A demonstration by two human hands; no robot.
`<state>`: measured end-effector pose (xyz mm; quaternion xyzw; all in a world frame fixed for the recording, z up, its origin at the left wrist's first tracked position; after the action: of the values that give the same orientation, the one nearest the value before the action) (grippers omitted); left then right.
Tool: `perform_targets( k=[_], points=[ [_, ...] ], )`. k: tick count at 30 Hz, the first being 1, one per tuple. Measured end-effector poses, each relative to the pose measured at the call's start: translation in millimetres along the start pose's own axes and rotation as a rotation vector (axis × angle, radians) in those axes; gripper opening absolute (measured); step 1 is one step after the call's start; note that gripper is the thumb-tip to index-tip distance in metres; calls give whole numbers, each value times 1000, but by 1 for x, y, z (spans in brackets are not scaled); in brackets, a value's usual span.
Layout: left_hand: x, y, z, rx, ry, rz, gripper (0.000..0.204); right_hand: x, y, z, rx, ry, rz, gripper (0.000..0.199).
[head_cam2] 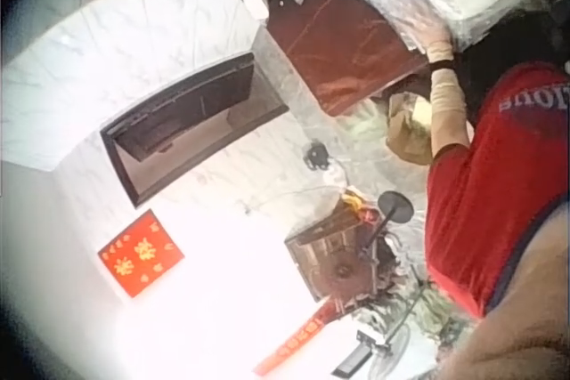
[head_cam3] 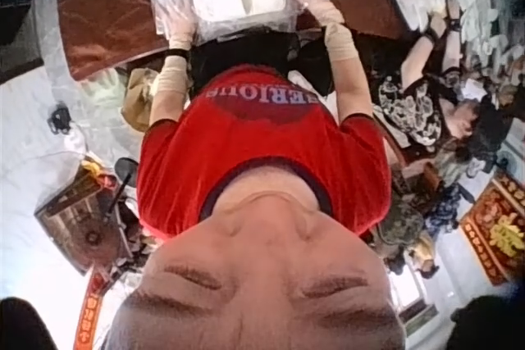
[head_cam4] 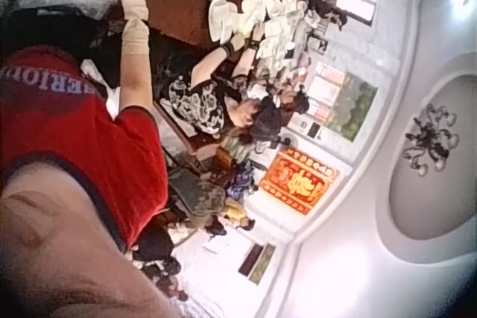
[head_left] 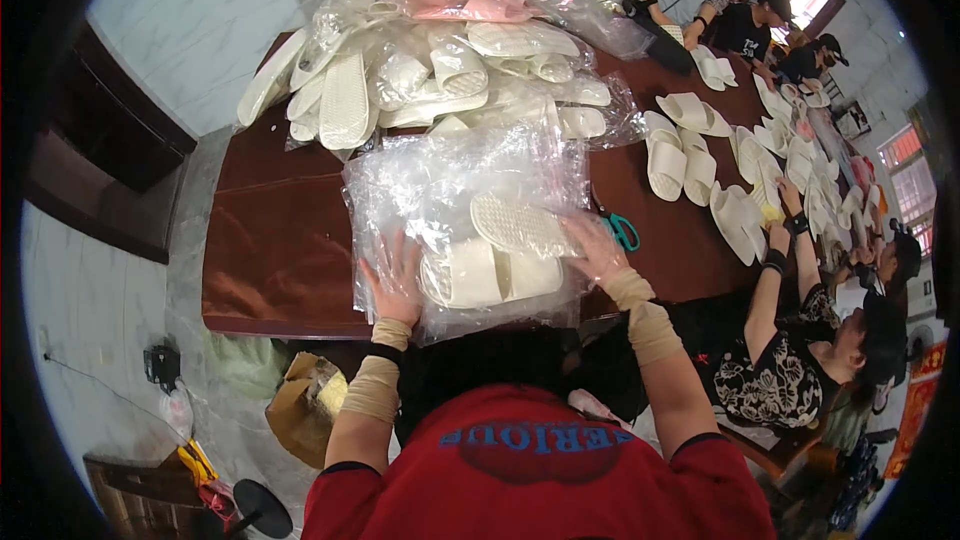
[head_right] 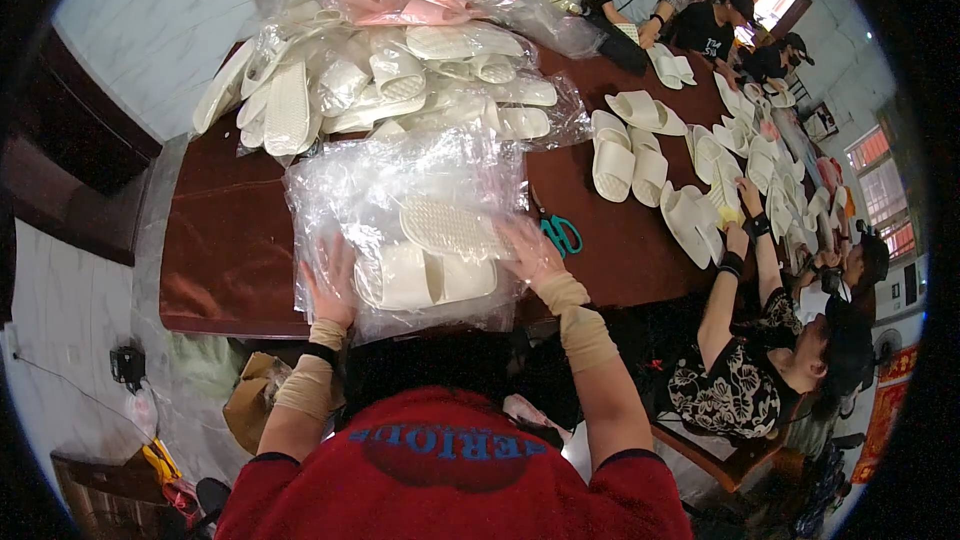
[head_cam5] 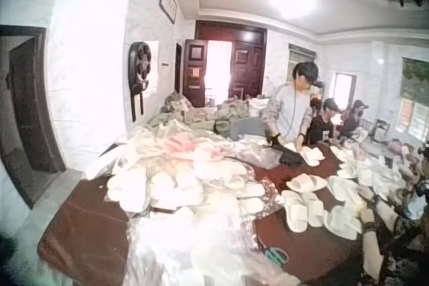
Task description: Trimming threads and sorting white slipper components at a manufacturing table.
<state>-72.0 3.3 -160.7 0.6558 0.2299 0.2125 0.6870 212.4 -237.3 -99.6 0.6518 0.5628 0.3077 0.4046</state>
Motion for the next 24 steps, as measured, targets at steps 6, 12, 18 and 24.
perform_targets(
  k=[6, 12, 18, 24],
  points=[
    [2, -6, -4, -73, -46, 71, 58, 28, 36, -32, 354, -43, 78, 45],
    [8, 8, 6, -37, -3, -39, 61, 45, 8, -21, 533, -186, -380, 55],
    [6, 0, 0, -38, -8, -36, 61, 50, 9, -43, 212, -61, -304, 52],
    [8, 5, 5, 35, 22, -2, 60, 30, 15, -46, 82, 3, -145, 53]
  ],
)
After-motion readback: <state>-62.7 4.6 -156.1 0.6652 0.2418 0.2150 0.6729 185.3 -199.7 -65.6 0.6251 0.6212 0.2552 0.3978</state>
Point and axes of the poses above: each hand's wrist, its own x-axis towards the middle knuckle, its own y-axis out of the back of the hand, z = x × y, the point moved 1 cm from there along x, towards the middle knuckle, and after that the axes turned 14 degrees about -z, right-handed, at the moved point
